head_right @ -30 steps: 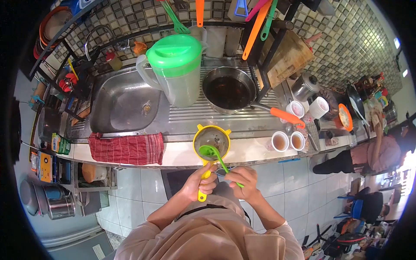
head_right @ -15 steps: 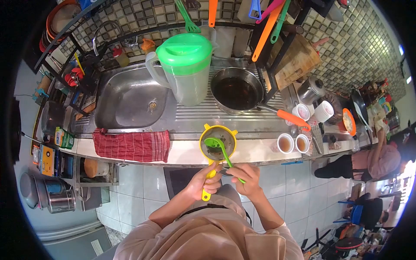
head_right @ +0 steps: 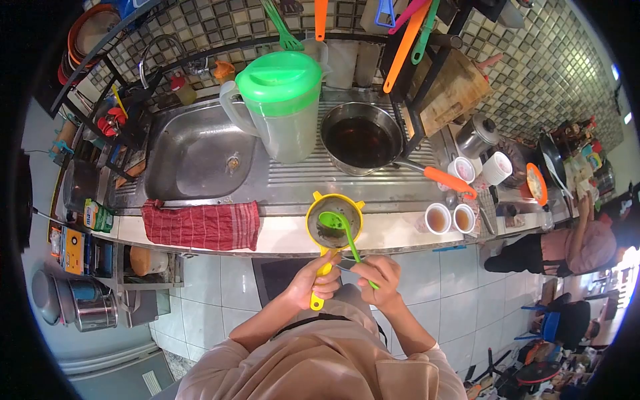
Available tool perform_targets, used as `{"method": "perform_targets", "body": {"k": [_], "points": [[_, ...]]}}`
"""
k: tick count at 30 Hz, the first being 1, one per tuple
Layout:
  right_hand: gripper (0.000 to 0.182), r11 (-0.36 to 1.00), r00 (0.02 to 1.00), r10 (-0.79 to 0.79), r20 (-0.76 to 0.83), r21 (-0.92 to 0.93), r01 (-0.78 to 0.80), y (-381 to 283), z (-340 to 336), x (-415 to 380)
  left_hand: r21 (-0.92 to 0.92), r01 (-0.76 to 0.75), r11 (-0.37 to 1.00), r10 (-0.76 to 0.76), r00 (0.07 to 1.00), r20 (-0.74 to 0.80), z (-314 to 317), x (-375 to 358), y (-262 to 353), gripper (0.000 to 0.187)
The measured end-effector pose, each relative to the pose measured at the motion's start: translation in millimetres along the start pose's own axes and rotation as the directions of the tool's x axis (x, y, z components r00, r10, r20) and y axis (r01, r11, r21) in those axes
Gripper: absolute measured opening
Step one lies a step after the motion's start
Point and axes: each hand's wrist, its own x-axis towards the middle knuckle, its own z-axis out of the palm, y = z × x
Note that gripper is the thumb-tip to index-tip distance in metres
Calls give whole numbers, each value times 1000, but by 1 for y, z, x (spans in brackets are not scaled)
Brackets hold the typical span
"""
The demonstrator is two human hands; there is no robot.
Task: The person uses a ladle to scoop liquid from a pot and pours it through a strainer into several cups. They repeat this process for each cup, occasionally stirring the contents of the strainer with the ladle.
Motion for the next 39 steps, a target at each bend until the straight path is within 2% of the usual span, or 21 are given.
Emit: {"method": "perform_targets", "body": {"k": [5,11,16,20,25,35,39], "points": [[20,997,997,64,-41,41,-62,1,-5,-4,0,16,1000,-16,1000,1,-2,2,1,26],[25,998,1000,19,7,-62,-18,13,4,2,18,22,1000,-22,1000,-3,-1,3,5,25],[24,998,999,44,-17,36,-44,9,-1,1,11,24,1000,-24,1000,-6,1,3,5,25],[27,1000,1000,2,25,-12,-2,16,3,7,12,22,1000,-22,999,-25,2,2,6,25],[26,998,998,45,-43,35,-44,14,2,12,20,36,999,-36,999,-22,1,2,7,26],[24,1000,1000,1,27,27,-2,18,2,18,20,23,1000,-23,1000,-7,2,3,7,26],[24,997,999,20,50,76,-24,20,4,14,16,25,1000,-24,999,-31,1,3,6,26]]}}
